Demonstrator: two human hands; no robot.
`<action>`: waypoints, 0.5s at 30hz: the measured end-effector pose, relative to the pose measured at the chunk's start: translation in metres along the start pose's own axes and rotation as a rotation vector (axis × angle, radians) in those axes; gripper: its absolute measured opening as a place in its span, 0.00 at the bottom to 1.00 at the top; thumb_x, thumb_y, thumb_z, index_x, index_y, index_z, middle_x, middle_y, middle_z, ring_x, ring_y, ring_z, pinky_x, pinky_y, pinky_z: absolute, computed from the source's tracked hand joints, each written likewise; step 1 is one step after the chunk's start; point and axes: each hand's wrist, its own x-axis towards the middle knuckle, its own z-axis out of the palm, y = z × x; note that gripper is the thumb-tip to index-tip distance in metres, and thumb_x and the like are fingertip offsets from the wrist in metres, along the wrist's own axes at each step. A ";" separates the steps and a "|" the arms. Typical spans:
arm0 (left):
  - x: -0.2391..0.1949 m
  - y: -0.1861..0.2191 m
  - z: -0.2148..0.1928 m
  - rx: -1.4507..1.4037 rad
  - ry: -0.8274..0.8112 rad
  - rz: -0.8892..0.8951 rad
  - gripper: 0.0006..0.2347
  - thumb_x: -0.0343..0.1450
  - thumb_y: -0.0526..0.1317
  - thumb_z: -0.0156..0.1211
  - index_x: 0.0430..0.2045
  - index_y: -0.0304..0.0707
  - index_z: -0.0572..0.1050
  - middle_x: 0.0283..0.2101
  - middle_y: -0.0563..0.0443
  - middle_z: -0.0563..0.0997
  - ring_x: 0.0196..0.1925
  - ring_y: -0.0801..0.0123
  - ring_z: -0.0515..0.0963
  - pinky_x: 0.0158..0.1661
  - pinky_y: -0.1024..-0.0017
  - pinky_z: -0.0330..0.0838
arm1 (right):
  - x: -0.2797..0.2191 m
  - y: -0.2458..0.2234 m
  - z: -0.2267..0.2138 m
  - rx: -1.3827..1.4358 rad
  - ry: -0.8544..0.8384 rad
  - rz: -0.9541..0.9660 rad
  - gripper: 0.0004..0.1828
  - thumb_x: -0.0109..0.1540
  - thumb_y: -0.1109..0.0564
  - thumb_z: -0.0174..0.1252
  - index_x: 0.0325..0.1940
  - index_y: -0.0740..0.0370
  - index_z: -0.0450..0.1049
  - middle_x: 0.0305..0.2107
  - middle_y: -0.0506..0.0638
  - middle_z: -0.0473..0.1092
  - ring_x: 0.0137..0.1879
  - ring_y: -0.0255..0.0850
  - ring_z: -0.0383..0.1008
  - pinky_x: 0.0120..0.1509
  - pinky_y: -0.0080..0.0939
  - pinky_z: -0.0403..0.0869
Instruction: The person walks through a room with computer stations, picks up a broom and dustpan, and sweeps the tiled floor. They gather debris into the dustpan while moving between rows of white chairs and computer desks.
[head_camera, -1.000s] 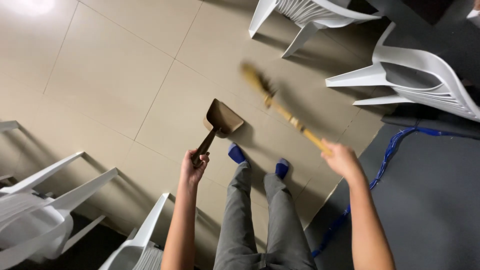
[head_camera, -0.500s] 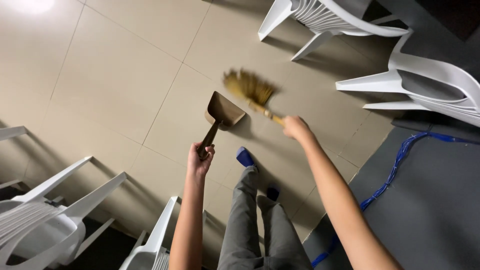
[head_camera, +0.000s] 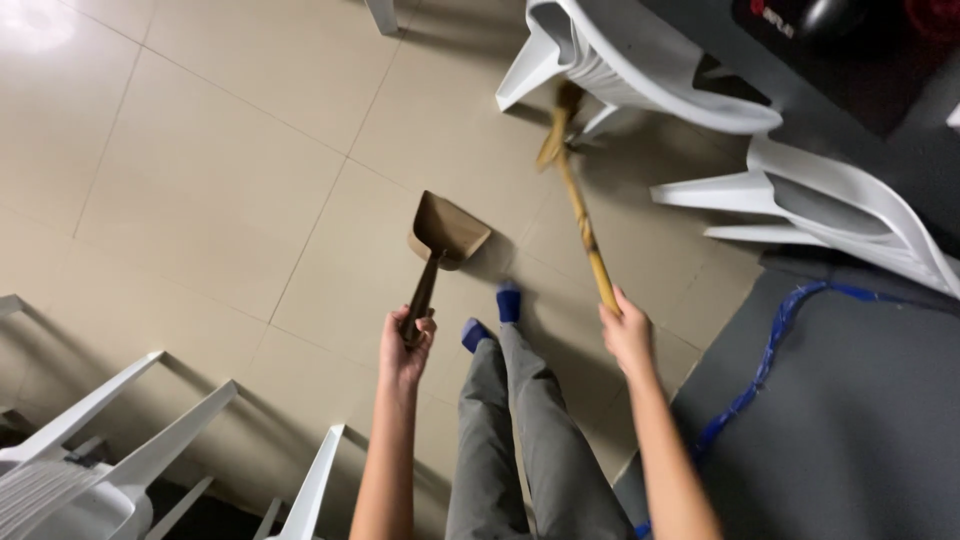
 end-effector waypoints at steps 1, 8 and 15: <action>0.001 0.000 -0.001 0.000 -0.003 0.005 0.11 0.71 0.36 0.54 0.43 0.26 0.67 0.39 0.32 0.75 0.29 0.62 0.74 0.30 0.75 0.76 | 0.040 0.012 0.021 0.002 -0.004 -0.004 0.31 0.64 0.59 0.59 0.72 0.56 0.66 0.20 0.39 0.60 0.17 0.26 0.55 0.16 0.31 0.54; 0.016 -0.024 0.061 -0.088 -0.072 0.015 0.15 0.72 0.35 0.53 0.54 0.34 0.64 0.46 0.33 0.74 0.31 0.66 0.73 0.33 0.76 0.76 | 0.330 -0.031 0.124 -0.824 0.388 -0.381 0.33 0.65 0.58 0.59 0.75 0.58 0.61 0.42 0.66 0.74 0.49 0.60 0.77 0.52 0.56 0.75; 0.036 -0.039 0.093 0.018 0.088 0.069 0.25 0.71 0.36 0.52 0.67 0.43 0.59 0.48 0.36 0.75 0.31 0.67 0.73 0.31 0.76 0.75 | 0.447 -0.048 0.118 -1.206 0.217 -0.380 0.32 0.68 0.62 0.49 0.77 0.55 0.55 0.45 0.67 0.71 0.45 0.57 0.79 0.44 0.55 0.78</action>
